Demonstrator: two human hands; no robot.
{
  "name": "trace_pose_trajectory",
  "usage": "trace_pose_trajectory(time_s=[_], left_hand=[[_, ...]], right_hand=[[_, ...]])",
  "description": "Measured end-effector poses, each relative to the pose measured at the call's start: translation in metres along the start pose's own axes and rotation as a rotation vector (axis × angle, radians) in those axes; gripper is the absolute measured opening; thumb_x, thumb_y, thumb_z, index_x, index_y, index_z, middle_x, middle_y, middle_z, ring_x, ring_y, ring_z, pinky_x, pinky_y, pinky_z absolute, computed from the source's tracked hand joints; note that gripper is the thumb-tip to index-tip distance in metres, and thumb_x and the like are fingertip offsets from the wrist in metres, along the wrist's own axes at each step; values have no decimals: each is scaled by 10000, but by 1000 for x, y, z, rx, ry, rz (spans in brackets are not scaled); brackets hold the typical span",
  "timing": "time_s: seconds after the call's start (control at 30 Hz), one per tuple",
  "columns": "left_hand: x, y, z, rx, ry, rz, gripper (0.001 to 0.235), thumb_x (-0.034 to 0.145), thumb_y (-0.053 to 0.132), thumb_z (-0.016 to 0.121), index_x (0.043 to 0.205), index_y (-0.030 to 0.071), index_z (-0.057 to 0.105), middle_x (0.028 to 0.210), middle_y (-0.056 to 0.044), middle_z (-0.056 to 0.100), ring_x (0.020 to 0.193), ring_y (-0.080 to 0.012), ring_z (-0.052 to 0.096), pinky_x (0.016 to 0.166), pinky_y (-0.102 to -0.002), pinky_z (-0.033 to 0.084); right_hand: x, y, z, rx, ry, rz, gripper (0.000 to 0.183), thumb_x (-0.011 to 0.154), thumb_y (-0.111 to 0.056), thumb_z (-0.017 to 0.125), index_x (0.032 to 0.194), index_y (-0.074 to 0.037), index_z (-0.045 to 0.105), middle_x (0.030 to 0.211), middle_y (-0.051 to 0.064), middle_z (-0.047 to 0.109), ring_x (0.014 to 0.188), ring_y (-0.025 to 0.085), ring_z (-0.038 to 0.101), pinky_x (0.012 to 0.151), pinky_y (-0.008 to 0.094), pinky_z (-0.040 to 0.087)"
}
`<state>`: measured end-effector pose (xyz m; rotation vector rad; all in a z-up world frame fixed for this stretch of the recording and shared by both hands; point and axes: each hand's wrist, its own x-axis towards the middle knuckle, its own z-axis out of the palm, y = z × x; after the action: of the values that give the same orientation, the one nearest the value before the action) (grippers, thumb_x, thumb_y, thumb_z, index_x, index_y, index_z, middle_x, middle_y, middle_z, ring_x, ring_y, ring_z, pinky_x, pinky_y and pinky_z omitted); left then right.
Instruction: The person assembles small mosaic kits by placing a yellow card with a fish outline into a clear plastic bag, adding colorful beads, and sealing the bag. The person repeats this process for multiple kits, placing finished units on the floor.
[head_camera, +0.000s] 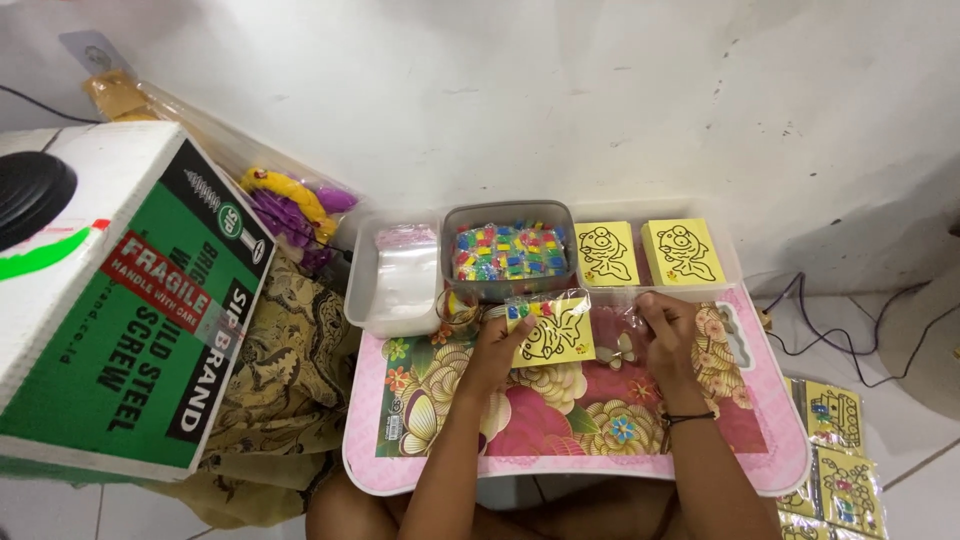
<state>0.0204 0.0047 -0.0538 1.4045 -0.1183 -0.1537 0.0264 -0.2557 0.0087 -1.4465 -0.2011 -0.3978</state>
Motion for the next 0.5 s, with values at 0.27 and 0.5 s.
trace_pose_trajectory(time_s=[0.27, 0.5], left_hand=[[1, -14, -2, -39, 51, -25, 356, 1074, 343, 637, 1101, 9, 757, 924, -125, 766, 812, -201, 735, 871, -411, 575], [-5, -6, 1, 30, 98, -111, 464, 1057, 438, 667, 1304, 46, 697, 1212, -177, 721, 1117, -346, 671, 1039, -535, 481]], right_hand=[[4, 0, 9, -95, 230, -162, 307, 958, -82, 638, 655, -67, 592, 457, -2, 323, 430, 73, 318, 452, 219, 281], [9, -18, 19, -251, 290, -347, 238, 1033, -37, 648, 798, -8, 672, 516, 59, 398, 519, 128, 384, 557, 280, 344]])
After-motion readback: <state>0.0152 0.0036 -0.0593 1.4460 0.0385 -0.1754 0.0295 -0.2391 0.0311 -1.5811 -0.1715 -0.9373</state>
